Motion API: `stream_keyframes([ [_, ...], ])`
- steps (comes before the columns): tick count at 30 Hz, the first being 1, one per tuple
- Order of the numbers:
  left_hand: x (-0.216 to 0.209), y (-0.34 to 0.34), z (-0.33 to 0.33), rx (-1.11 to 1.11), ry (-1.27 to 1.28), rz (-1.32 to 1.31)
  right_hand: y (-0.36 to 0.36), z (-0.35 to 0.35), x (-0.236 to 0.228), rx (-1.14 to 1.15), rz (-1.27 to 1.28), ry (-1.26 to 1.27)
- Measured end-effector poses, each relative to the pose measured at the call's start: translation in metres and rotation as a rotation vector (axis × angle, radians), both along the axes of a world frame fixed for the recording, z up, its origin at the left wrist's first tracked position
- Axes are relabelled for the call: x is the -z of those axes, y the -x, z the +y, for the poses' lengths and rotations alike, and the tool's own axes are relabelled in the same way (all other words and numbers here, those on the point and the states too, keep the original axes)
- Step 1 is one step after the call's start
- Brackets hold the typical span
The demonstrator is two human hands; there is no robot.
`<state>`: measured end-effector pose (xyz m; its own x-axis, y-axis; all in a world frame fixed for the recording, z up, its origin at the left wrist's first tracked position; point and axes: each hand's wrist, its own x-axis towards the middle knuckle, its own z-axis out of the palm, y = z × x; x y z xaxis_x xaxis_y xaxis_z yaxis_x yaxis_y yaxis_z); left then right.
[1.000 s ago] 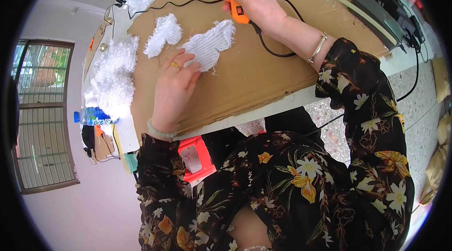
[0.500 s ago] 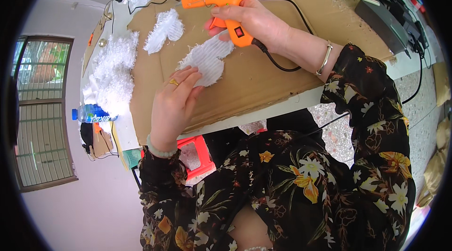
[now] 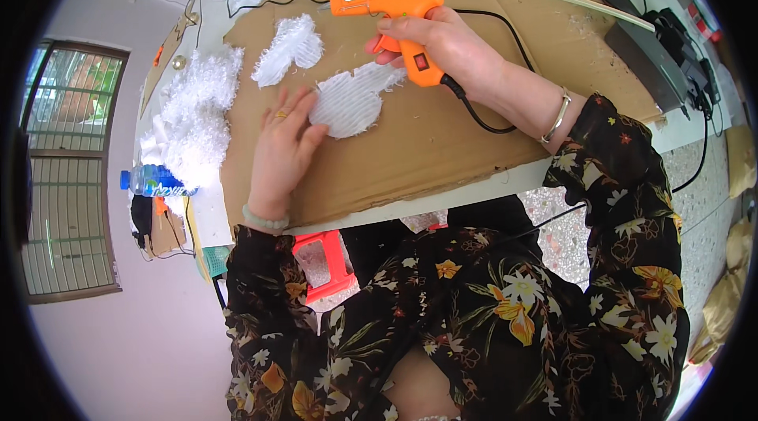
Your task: Use a hot glue gun to attach small pieces of white cotton or fluff onto a cardboard base to create a textured surface.
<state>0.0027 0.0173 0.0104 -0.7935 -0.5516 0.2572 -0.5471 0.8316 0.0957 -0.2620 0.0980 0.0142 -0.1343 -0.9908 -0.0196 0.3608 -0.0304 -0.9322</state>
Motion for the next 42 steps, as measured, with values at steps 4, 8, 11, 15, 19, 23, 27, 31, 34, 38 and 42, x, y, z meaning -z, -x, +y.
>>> stream_keyframes([
  [4, -0.017, 0.024, 0.009, 0.089, -0.027, 0.208, 0.005, -0.001, 0.001, 0.032, 0.018, -0.031],
  [8, -0.01, 0.064, 0.02, 0.272, -0.229, 0.223, 0.006, -0.002, -0.001, 0.047, 0.0, -0.029],
  [11, 0.0, 0.078, 0.013, 0.342, -0.178, 0.131, 0.004, -0.003, 0.001, 0.066, -0.042, -0.013],
  [15, 0.014, 0.077, 0.014, 0.344, -0.011, -0.01, 0.01, -0.004, 0.002, 0.149, -0.031, 0.008],
  [19, 0.008, 0.075, 0.018, 0.351, -0.044, -0.036, 0.028, -0.009, -0.011, 0.337, -0.089, 0.112],
  [23, 0.007, 0.071, 0.012, 0.349, -0.059, -0.075, 0.05, -0.021, -0.016, 0.586, -0.178, 0.154],
  [27, -0.017, 0.078, -0.019, 0.359, -0.249, 0.073, 0.065, -0.018, -0.003, 0.609, -0.135, 0.128],
  [31, -0.061, 0.117, -0.064, 0.159, -0.227, 0.396, 0.08, -0.004, 0.022, 0.498, 0.014, -0.046],
  [34, -0.05, 0.134, -0.118, 0.028, -0.385, 0.572, 0.063, -0.004, 0.025, 0.492, -0.005, -0.04],
  [38, -0.019, 0.158, -0.136, -0.057, -0.218, 0.383, 0.066, -0.007, 0.03, 0.423, -0.023, -0.064],
  [42, 0.004, 0.175, -0.132, 0.02, -0.08, 0.261, 0.066, -0.01, 0.034, 0.402, -0.053, -0.083],
])
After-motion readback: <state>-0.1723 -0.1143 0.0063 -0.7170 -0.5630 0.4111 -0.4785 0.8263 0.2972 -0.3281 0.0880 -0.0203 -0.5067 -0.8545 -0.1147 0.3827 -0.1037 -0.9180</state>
